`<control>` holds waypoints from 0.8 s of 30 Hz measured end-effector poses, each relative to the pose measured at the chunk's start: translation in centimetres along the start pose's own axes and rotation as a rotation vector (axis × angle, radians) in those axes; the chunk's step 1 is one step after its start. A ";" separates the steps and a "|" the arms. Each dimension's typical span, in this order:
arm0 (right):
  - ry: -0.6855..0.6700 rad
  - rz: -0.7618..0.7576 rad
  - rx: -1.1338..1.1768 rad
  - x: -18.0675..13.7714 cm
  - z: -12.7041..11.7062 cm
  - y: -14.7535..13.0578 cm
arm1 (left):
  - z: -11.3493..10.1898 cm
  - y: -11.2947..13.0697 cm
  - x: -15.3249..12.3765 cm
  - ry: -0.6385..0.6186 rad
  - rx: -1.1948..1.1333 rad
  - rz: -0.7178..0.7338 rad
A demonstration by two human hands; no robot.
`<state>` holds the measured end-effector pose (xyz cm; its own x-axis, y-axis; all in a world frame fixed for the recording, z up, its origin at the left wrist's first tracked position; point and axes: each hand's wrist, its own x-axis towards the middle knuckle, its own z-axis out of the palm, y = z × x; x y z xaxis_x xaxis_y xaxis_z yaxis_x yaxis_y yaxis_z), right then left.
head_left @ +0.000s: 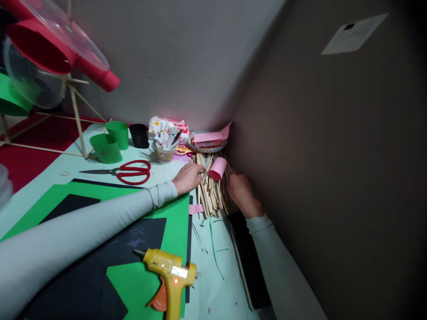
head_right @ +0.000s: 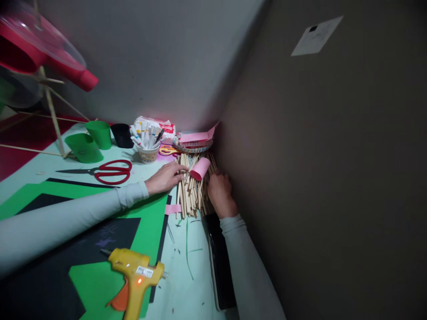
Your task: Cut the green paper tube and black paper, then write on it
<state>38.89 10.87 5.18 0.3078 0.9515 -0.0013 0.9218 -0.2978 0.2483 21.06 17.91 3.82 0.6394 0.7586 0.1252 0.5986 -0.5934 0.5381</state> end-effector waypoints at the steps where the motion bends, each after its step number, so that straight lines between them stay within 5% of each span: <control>1: -0.011 -0.005 -0.021 0.3 0.0 -0.2 | 0.1 0.1 0.2 0.008 -0.001 -0.011; 10: -0.057 -0.069 -0.138 2.7 -0.7 -1.0 | 1.6 1.3 2.7 0.099 0.061 -0.210; 24: -0.154 -0.072 -0.193 3.8 -0.7 -1.1 | 0.4 0.3 4.2 0.009 0.060 -0.186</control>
<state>38.85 14.83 5.59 0.2892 0.9422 -0.1691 0.8848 -0.1957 0.4230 24.11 20.76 4.19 0.5108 0.8590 0.0353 0.7341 -0.4572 0.5021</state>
